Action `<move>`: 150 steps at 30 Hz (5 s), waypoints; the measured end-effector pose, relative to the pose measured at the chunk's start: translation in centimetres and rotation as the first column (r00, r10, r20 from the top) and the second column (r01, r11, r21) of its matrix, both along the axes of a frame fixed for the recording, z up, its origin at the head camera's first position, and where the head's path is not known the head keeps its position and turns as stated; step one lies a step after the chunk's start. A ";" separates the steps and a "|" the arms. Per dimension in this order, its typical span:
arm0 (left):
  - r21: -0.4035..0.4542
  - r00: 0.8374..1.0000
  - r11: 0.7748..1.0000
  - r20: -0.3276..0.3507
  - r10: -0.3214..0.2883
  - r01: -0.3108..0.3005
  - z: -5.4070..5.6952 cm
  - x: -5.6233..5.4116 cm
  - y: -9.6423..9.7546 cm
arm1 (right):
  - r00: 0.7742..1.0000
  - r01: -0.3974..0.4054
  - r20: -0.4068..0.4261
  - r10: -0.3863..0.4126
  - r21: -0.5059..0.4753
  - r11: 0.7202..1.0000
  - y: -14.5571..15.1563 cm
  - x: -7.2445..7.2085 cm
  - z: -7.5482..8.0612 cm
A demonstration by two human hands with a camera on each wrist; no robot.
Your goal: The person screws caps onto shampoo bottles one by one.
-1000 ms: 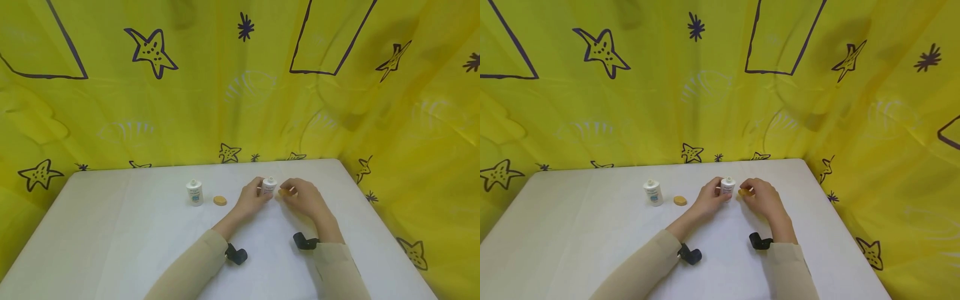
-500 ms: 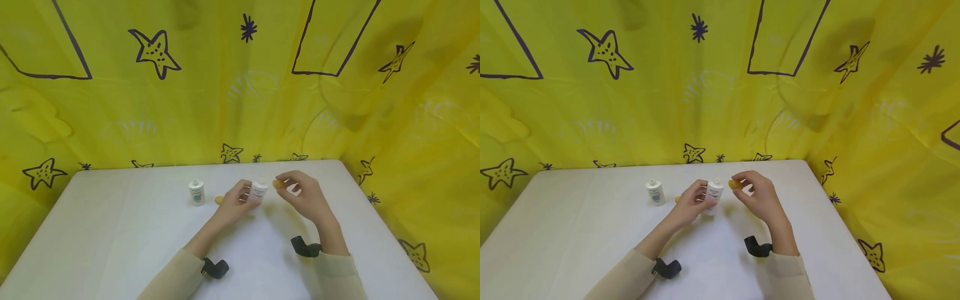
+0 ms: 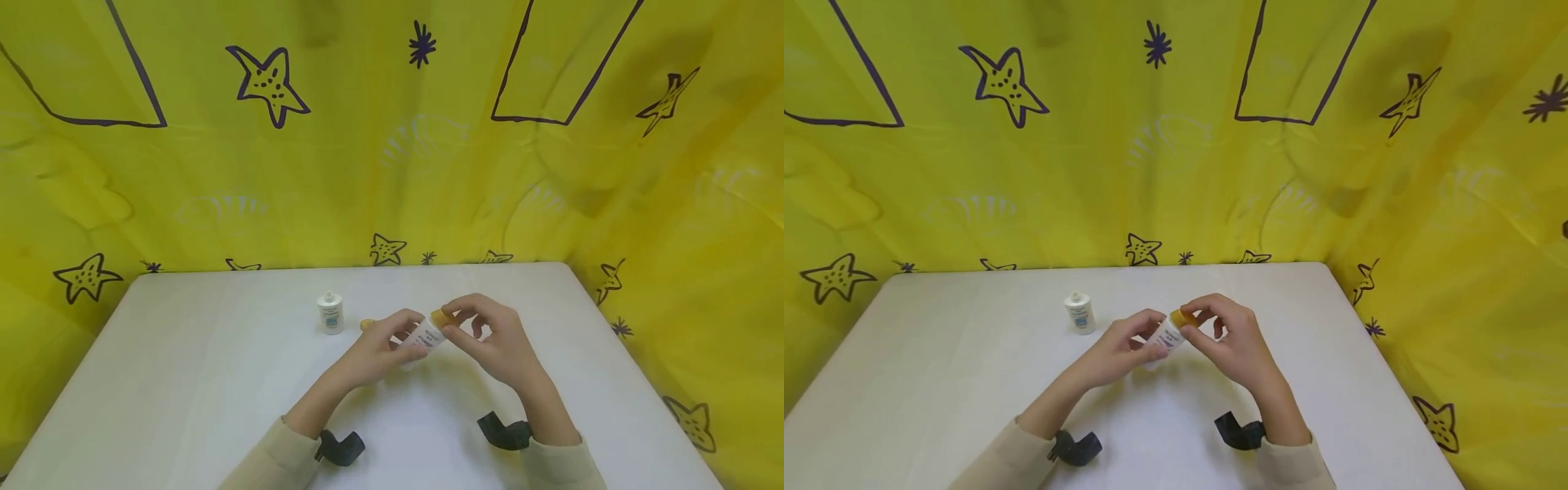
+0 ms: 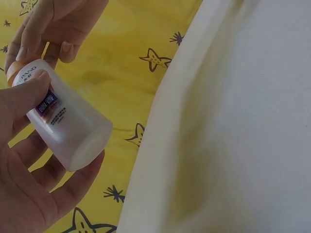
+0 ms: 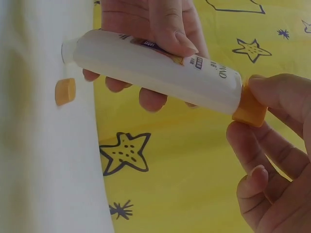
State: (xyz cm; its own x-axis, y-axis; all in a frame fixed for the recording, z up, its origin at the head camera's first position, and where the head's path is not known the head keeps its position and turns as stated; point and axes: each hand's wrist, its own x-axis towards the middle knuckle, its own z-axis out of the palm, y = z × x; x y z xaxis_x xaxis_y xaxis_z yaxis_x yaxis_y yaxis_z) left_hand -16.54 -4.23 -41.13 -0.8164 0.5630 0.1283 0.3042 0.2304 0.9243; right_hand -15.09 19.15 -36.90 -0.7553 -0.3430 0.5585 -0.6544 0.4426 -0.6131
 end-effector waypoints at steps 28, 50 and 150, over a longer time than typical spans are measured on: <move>0.001 0.999 1.000 -0.051 -0.014 0.014 0.9 0.4 -0.7 | 0.998 -0.038 -0.040 0.037 -0.008 0.999 0.0 0.5 0.5; -0.004 0.998 1.000 -0.062 -0.006 0.006 1.3 0.2 -1.0 | 0.994 -0.104 -0.036 0.106 0.058 0.993 -0.1 0.8 0.8; -0.089 0.868 0.968 -0.469 0.167 -0.234 1.5 1.6 0.4 | 0.997 0.080 -0.020 -0.080 -0.009 0.997 -1.1 0.8 -0.4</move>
